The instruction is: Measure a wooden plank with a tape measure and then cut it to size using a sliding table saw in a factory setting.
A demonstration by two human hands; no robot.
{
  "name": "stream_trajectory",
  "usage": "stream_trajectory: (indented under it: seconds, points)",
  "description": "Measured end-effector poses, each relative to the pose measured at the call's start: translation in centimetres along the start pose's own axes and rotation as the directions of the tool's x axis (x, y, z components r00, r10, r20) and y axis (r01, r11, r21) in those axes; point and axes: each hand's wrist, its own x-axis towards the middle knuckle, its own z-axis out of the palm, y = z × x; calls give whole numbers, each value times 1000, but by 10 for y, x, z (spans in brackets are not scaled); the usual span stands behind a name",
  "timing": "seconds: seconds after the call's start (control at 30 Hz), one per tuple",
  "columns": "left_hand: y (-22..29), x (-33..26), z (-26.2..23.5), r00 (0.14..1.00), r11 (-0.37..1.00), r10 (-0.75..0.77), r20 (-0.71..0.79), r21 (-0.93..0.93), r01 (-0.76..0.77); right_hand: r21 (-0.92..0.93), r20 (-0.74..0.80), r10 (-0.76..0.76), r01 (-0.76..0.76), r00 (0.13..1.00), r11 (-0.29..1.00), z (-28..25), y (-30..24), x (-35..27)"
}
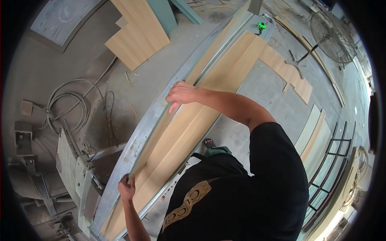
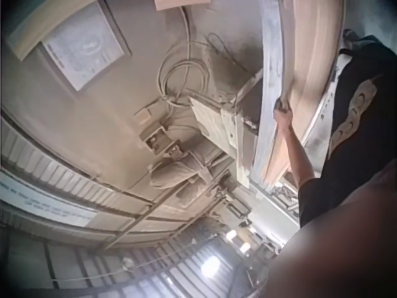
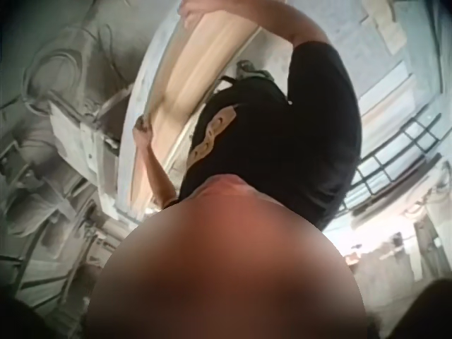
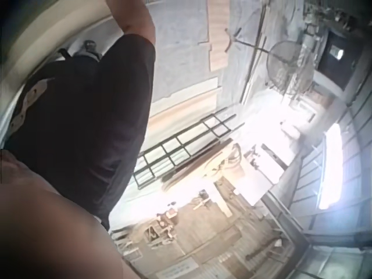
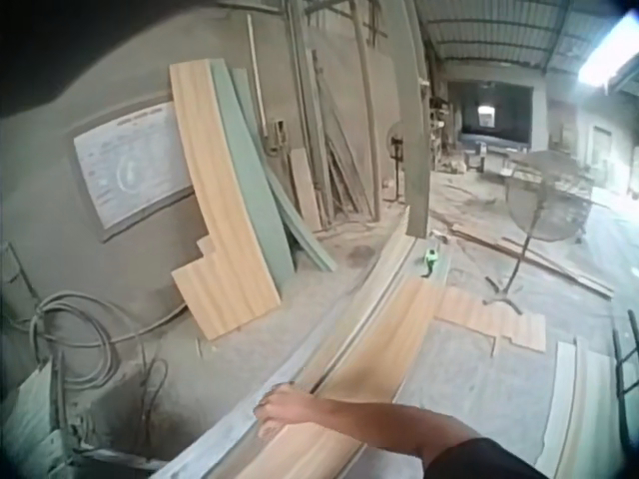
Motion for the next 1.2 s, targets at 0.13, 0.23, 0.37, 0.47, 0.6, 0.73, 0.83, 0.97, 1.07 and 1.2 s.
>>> stream_trajectory:
  seconds: [0.13,0.23,0.37,0.47,0.6,0.73,0.83,0.97,1.07,1.2]
  points:
    - [-17,30,28,930,993,-88,-358,36,108,26,55,-3,1,998,1000,-6,21,24]
    - [-35,34,24,925,999,-31,-378,17,40,78,190,69,-85,979,993,-21,13,36]
    - [-56,2,6,915,985,-164,-368,-19,169,116,276,90,-126,957,985,-20,-9,64]
    - [-45,2,7,887,892,-452,-97,-37,451,107,370,111,-161,922,981,2,-9,55]
    - [-16,21,24,863,861,-486,135,-97,500,-140,563,247,-204,789,969,3,-10,49]
    - [-31,-6,57,928,907,-372,3,-214,364,62,371,171,-207,913,976,52,-2,37]
    - [-20,-21,78,911,884,-399,102,-222,411,111,462,137,-211,876,971,52,-3,41]
    - [-16,-13,84,941,898,-337,17,-294,327,164,463,138,-238,876,957,62,15,34]
    - [-21,-7,92,960,910,-273,-63,-341,237,-22,509,152,-164,847,986,55,7,42]
    - [-20,-5,112,874,952,-188,-448,-301,51,0,263,-208,215,942,977,29,-5,54]
